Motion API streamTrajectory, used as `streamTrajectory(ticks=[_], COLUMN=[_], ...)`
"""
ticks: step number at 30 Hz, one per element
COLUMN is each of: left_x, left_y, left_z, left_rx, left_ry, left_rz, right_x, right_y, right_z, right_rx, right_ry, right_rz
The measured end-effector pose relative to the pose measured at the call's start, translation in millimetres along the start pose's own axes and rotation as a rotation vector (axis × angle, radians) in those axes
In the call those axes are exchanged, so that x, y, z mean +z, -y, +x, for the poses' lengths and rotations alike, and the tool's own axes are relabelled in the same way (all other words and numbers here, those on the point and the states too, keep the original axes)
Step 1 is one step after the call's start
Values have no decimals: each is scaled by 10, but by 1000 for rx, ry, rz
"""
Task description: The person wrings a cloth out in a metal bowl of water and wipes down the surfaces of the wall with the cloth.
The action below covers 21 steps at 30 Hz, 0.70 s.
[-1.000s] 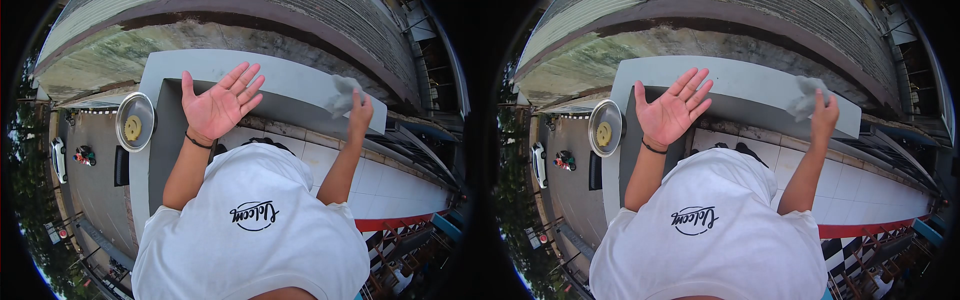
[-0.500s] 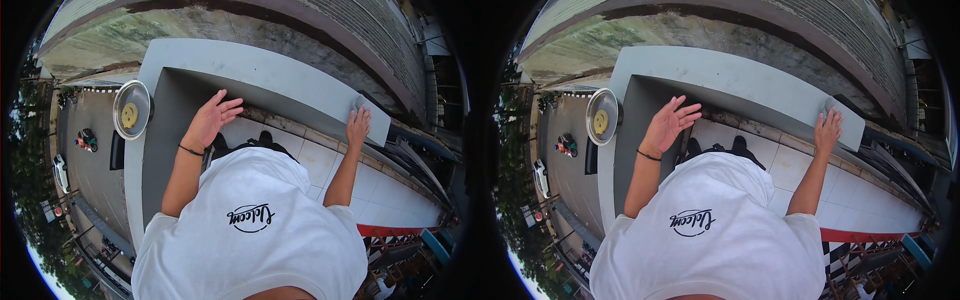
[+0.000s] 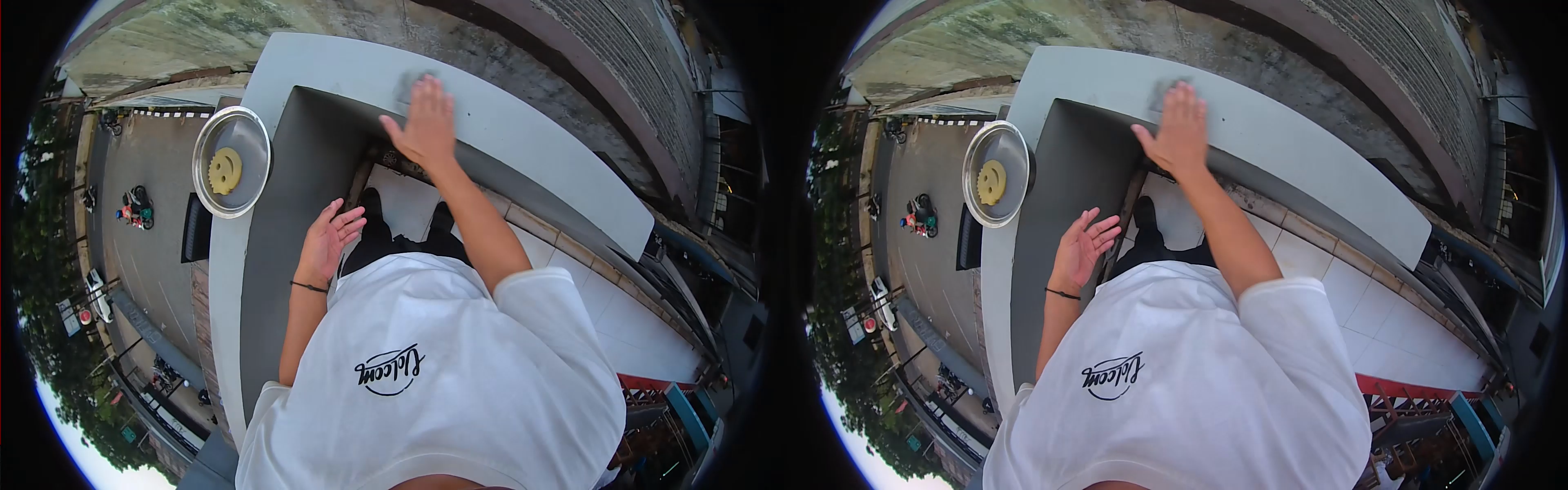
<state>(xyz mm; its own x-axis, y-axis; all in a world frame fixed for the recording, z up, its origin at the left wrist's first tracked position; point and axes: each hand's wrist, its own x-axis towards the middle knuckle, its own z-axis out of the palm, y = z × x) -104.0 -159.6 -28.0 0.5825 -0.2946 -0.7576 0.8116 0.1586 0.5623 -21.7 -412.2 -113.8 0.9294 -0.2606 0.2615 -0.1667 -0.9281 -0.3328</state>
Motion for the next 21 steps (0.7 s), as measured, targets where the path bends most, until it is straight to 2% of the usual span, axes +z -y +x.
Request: streamTrajectory(ticks=[2,6,10,16,19,21], left_x=[-95,-182,-513,-1089,-1251,-1372], left_y=[-85,-340,-403,-191,-141,-178], left_z=[79,209,501,878,920,887], left_rx=[-12,-51,-77,-178,-213,-207], left_ry=[8,62,102,84,94,74], left_rz=[53,228,353,421,428,422], right_x=[231,332,-65,-593,-560,-388], right_y=[419,630,279,-662,-697,-490], right_z=[215,319,-16,-708,-699,-537], right_rx=[-35,9,152,611,705,580], right_ry=[6,28,120,183,145,152], right_rz=[40,17,-154,-382,-383,-417])
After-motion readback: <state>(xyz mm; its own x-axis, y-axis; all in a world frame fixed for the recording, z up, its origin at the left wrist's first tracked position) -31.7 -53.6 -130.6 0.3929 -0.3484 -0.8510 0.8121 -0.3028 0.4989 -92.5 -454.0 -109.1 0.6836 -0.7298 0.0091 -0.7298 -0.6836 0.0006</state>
